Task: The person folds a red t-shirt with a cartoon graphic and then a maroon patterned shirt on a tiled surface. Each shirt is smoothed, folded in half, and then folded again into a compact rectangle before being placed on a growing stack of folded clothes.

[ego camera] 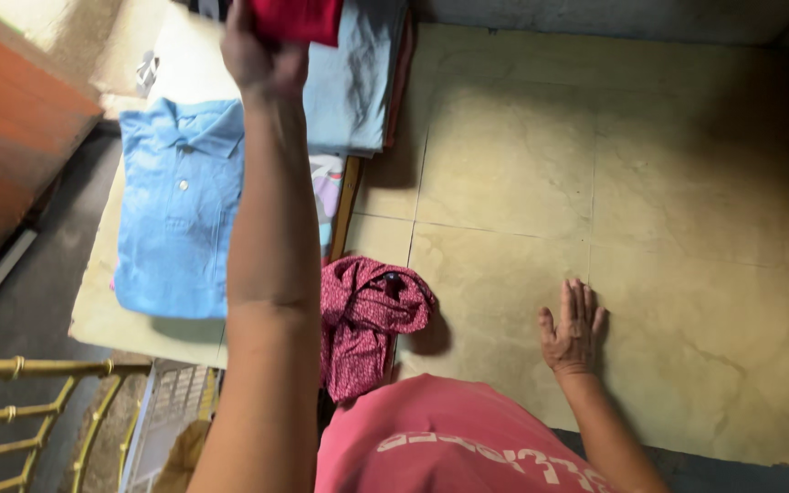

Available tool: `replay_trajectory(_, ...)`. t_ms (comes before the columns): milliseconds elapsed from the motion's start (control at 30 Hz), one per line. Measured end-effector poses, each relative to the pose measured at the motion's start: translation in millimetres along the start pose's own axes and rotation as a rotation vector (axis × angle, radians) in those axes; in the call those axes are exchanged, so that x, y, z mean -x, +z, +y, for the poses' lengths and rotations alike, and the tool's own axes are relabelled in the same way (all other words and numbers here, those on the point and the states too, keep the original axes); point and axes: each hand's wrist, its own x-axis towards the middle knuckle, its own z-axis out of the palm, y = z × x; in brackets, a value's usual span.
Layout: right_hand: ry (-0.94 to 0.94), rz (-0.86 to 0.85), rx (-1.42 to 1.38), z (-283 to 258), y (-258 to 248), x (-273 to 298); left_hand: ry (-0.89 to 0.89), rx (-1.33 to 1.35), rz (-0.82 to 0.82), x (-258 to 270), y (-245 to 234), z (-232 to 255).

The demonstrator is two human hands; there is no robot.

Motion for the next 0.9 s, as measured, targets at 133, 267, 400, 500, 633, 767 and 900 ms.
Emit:
replay_trajectory(133,0.002,-0.004,0.023,2.4,2.0,4.3,-0.064,-0.068,0.459,72.4,-64.7,-27.3)
replay_trajectory(267,-0.008,0.021,0.019,3.5,6.9,-6.0,-0.163,-0.151,0.818,146.5,-106.0,-50.3)
replay_trajectory(400,0.001,0.002,0.068,3.5,10.9,2.2,-0.391,-0.425,0.722,195.5,-98.4,-31.7)
replay_trajectory(500,0.017,-0.004,0.144,-4.8,10.2,-1.5,-0.491,-1.069,0.592,247.5,-61.7,-3.6)
replay_trajectory(633,-0.134,-0.026,0.063,-47.3,15.8,-6.8,-0.563,-1.565,0.263,327.3,4.7,19.5)
replay_trajectory(767,-0.372,-0.256,-0.143,-129.8,36.2,-20.0,-0.326,-2.231,-0.125,392.6,57.5,-2.8)
replay_trajectory(900,-0.607,-0.382,-0.244,-204.5,51.1,-25.7,-0.29,-2.263,-0.147,431.1,68.7,-52.4)
